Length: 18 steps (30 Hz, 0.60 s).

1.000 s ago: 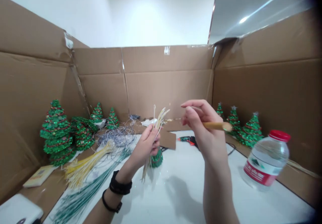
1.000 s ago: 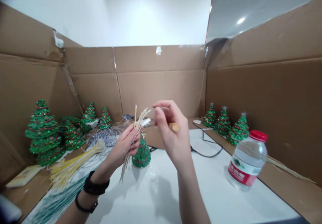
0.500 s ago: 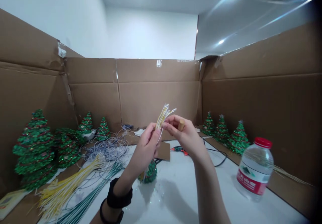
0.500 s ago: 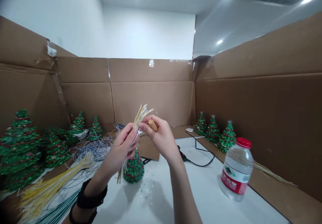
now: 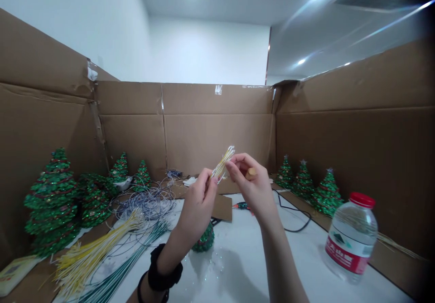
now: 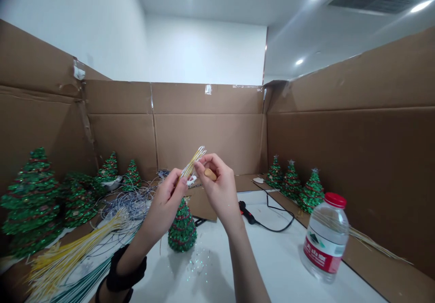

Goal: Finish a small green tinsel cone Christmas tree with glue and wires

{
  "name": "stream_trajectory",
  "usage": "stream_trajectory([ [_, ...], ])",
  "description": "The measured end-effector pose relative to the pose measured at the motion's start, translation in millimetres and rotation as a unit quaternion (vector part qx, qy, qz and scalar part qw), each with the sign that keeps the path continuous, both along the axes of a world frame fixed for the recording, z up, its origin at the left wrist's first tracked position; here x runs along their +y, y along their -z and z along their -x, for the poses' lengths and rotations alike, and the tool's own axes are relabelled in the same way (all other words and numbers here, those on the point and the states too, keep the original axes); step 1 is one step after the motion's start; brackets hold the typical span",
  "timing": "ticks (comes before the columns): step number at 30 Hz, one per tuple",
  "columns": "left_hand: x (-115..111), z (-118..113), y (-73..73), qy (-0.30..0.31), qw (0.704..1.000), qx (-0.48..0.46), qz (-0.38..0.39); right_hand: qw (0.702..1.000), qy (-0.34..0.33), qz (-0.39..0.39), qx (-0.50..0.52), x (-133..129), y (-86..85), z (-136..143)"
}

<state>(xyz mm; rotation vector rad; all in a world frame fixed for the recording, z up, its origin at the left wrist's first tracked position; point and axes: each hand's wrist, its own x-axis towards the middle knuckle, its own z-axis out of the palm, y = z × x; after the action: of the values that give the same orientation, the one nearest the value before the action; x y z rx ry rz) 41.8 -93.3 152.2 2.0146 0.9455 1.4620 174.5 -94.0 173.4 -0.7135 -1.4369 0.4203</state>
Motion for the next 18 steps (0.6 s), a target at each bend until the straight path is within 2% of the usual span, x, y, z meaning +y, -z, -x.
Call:
stream_trajectory([
  [4, 1.5, 0.0, 0.2, -0.028, 0.998, 0.035, -0.036, 1.000, 0.028, -0.001, 0.008, 0.4, 0.2, 1.7],
  [8, 1.9, 0.1, 0.6, -0.037, 0.996, 0.064, -0.049, 0.995, 0.065, -0.044, 0.068, 3.0, 1.4, 3.0],
  [13, 0.4, 6.1, -2.5, -0.012, 0.995, 0.072, -0.065, 0.995, 0.023, -0.055, 0.085, -1.6, 0.4, 11.2],
  [18, -2.6, 20.9, -10.0, 0.003, 0.985, 0.113, -0.130, 0.993, 0.031, -0.075, 0.087, -20.4, -1.0, 26.1],
])
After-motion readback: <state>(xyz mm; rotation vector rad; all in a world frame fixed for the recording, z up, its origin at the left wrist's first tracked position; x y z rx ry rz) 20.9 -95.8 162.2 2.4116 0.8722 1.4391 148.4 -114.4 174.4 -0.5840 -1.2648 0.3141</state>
